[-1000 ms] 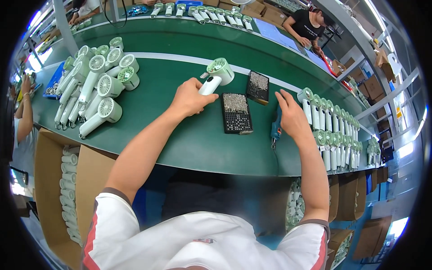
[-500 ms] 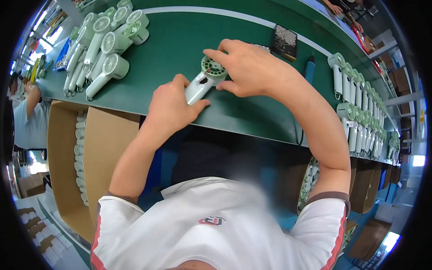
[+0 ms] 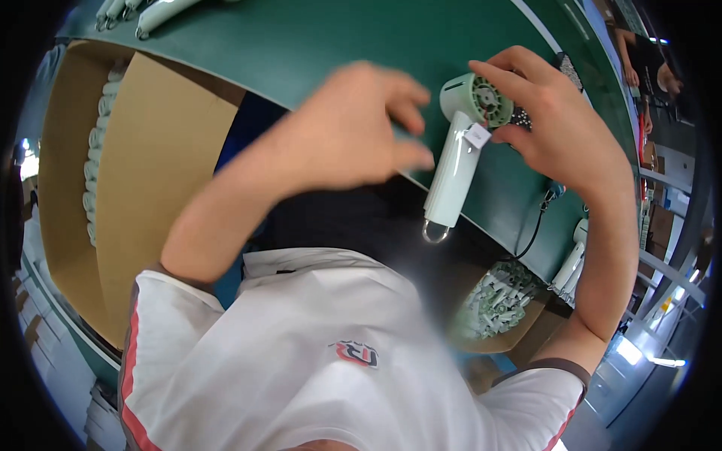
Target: The person assembles portable fans by attaching the fan heads to the handles by hand, fastening them with screws using an electric screwdriver, and setting the assembled fans in a row on the workbench.
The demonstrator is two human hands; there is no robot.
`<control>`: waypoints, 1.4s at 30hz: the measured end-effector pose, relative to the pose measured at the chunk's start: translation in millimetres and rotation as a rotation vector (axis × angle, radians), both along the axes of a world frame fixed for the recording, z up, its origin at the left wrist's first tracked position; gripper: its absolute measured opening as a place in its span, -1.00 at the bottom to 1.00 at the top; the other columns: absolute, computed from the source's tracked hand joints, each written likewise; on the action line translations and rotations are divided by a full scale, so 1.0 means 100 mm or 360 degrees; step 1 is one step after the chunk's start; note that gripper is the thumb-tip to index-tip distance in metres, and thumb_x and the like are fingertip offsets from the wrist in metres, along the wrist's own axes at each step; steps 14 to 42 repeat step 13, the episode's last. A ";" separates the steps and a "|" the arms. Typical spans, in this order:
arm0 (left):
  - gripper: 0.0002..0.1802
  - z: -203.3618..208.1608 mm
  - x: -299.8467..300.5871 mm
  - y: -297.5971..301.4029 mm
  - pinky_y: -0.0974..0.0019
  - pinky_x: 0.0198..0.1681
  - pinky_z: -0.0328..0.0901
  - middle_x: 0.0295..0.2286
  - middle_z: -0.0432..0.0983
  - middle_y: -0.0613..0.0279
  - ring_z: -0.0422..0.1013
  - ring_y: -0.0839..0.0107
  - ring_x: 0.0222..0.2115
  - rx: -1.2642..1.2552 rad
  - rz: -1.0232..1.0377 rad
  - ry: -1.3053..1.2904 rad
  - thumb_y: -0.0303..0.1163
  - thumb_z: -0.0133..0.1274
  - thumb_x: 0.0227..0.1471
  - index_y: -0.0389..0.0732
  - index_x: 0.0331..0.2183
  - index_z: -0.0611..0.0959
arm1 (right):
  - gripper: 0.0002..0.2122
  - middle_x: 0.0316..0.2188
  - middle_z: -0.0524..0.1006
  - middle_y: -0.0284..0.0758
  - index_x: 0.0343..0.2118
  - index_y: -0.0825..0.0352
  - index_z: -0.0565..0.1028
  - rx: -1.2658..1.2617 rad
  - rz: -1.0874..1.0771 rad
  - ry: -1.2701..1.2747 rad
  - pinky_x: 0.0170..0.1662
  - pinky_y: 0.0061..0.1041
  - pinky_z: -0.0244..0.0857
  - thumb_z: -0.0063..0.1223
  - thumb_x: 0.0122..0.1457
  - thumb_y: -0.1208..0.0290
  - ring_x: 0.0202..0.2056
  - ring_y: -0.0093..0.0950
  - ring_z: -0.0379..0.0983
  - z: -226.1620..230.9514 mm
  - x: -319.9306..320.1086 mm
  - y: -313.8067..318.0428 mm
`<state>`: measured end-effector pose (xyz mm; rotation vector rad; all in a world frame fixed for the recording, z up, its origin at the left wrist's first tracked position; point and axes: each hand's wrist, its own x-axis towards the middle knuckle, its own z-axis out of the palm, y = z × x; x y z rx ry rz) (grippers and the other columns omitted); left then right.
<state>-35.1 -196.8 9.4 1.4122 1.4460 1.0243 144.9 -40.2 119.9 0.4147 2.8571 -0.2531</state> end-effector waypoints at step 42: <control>-0.67 0.08 -0.50 1.48 0.45 -0.47 0.49 -0.38 0.69 0.00 0.61 0.33 -0.47 -0.0380 -0.1046 -0.0647 -0.41 0.40 -0.01 -0.43 -0.24 0.73 | -0.35 0.09 0.47 -0.23 0.18 0.28 0.49 0.0018 0.0004 -0.0164 0.06 -0.24 0.39 0.39 -0.09 0.55 0.05 -0.15 0.45 0.03 -0.01 0.09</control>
